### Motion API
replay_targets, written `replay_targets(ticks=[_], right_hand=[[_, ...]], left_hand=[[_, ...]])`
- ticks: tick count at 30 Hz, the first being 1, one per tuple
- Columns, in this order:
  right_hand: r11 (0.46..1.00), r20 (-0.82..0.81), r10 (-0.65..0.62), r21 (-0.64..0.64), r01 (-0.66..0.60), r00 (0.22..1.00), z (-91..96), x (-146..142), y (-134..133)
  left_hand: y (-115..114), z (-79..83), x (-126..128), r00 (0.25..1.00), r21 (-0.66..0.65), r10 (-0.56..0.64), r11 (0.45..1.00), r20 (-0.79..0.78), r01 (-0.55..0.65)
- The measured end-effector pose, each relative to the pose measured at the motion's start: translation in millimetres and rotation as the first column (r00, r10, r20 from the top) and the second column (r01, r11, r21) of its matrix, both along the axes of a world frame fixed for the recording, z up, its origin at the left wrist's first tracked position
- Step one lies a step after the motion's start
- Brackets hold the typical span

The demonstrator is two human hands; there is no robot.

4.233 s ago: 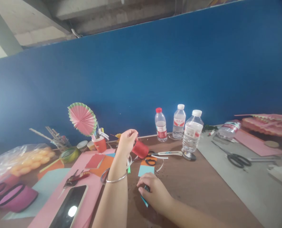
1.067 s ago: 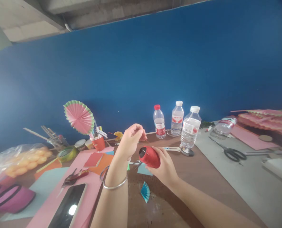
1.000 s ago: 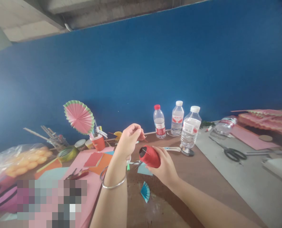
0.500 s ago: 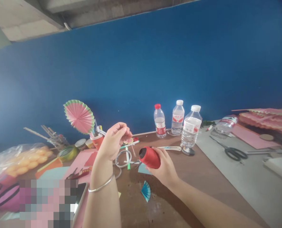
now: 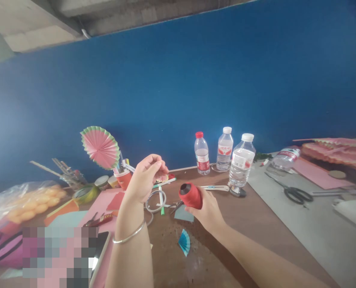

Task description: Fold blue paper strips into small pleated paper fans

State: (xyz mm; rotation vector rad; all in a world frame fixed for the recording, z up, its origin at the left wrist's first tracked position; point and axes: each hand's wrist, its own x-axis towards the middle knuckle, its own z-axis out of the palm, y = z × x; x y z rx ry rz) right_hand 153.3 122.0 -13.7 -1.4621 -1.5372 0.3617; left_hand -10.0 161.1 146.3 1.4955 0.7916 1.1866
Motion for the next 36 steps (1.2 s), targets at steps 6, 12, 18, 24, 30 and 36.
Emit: replay_targets(ticks=[6,12,18,24,30,36], right_hand=[[0.999,-0.101,-0.012,-0.045,0.008,0.995,-3.0,0.6,1.2],[0.997,-0.163,-0.010,-0.072,-0.002,0.987,-6.9,1.8,3.1],[0.997,-0.150,0.003,-0.076,-0.015,0.989,-7.3,1.8,2.9],[0.999,-0.136,-0.027,-0.036,0.022,0.990,-5.2,1.9,2.7],[0.998,-0.157,-0.020,-0.064,0.010,0.987,0.0,0.8,0.8],[0.994,-0.256,0.050,-0.086,-0.074,0.965,5.6,-3.1,-4.4]], left_hand=[[-5.6,6.7,0.7,0.995,0.049,0.068,0.996,0.078,-0.072],[-7.4,10.2,-6.5,0.966,0.114,0.164,0.975,0.202,-0.189],[-3.6,10.0,-17.3,0.946,0.139,0.225,0.955,0.234,-0.262],[1.1,7.9,-25.8,0.928,0.132,0.264,0.943,0.263,-0.306],[5.7,6.2,-29.7,0.904,0.142,0.306,0.922,0.297,-0.359],[3.3,8.4,-29.6,0.898,0.158,0.326,0.910,0.297,-0.383]])
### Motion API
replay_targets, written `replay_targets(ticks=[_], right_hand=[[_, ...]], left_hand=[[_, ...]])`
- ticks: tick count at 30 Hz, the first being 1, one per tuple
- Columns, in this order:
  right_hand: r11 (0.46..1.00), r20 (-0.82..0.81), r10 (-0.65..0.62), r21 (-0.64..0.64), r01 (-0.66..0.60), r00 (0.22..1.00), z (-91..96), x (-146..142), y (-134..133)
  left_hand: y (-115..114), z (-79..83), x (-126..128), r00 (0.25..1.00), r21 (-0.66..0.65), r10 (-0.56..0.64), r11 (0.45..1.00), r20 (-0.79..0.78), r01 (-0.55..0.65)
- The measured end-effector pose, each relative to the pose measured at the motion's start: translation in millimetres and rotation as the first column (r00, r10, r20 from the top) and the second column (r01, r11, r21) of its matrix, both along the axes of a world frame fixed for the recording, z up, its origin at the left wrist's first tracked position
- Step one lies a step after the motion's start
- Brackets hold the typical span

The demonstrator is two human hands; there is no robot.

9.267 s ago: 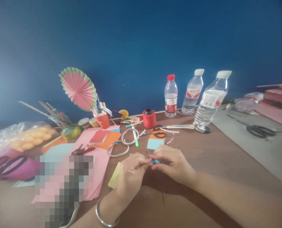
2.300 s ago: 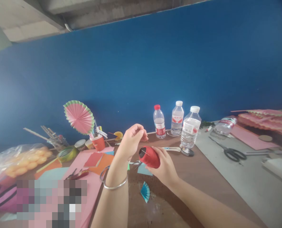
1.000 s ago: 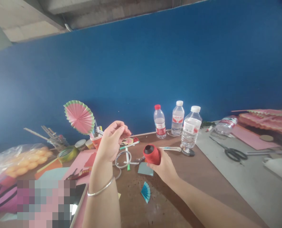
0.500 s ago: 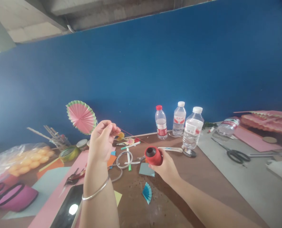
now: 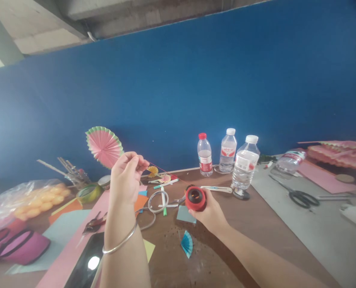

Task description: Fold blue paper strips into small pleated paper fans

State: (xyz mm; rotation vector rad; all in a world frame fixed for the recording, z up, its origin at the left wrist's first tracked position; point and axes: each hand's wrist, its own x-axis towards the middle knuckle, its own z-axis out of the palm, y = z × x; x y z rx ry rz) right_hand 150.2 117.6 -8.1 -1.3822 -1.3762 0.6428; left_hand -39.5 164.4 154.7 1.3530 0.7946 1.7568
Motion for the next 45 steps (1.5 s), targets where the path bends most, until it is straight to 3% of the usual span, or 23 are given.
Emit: replay_targets(ticks=[8,10,13,15,18,19,22,25,28,32,35,40,45], right_hand=[[0.986,0.032,0.164,0.012,-0.164,0.986,-8.8,0.4,2.9],[0.988,0.076,0.143,0.042,-0.146,0.987,-14.3,0.2,5.1],[0.985,0.159,0.009,0.167,-0.035,0.987,-19.0,1.7,5.0],[0.940,0.194,-0.090,0.340,0.019,0.977,-16.8,3.5,1.0],[0.801,0.167,-0.180,0.597,0.046,0.969,-3.7,4.9,-10.6],[0.770,0.157,-0.186,0.636,0.044,0.970,2.8,4.8,-15.0],[0.749,0.193,-0.131,0.662,-0.030,0.973,24.7,4.5,-25.4],[0.724,0.106,-0.163,0.688,0.046,0.981,43.5,9.9,-28.0],[0.771,0.066,-0.185,0.628,0.103,0.981,53.8,21.2,-23.7],[0.904,0.136,-0.149,0.419,0.079,0.979,55.8,30.7,-16.5],[0.956,0.142,-0.068,0.292,0.024,0.988,54.1,27.2,-14.3],[0.975,0.136,0.027,0.217,-0.056,0.990,57.8,15.6,-14.5],[0.968,0.082,0.049,0.241,-0.067,0.995,62.9,14.8,-10.5]], left_hand=[[-8.7,2.8,8.6,0.997,0.005,-0.058,0.998,-0.047,0.059],[-13.0,4.6,13.7,0.994,0.011,-0.084,0.996,-0.064,0.084],[-20.5,7.9,21.5,0.990,0.018,-0.109,0.994,-0.094,0.111],[-25.3,10.0,25.8,0.986,0.016,-0.122,0.992,-0.111,0.124],[-32.2,12.8,30.9,0.981,0.005,-0.144,0.989,-0.128,0.146],[-34.3,13.6,32.4,0.979,-0.002,-0.153,0.988,-0.134,0.154],[-39.3,15.6,36.0,0.974,-0.018,-0.167,0.986,-0.152,0.167],[-41.7,16.6,38.0,0.973,-0.021,-0.154,0.988,-0.172,0.152],[-42.7,17.2,37.9,0.971,-0.024,-0.162,0.987,-0.174,0.160],[-45.4,19.0,34.9,0.970,-0.029,-0.163,0.987,-0.181,0.160],[-48.5,20.5,31.9,0.967,-0.032,-0.164,0.986,-0.194,0.161],[-53.6,21.2,30.8,0.967,-0.009,-0.149,0.989,-0.207,0.150],[-69.3,33.1,35.0,0.980,0.090,-0.154,0.982,-0.128,0.166]])
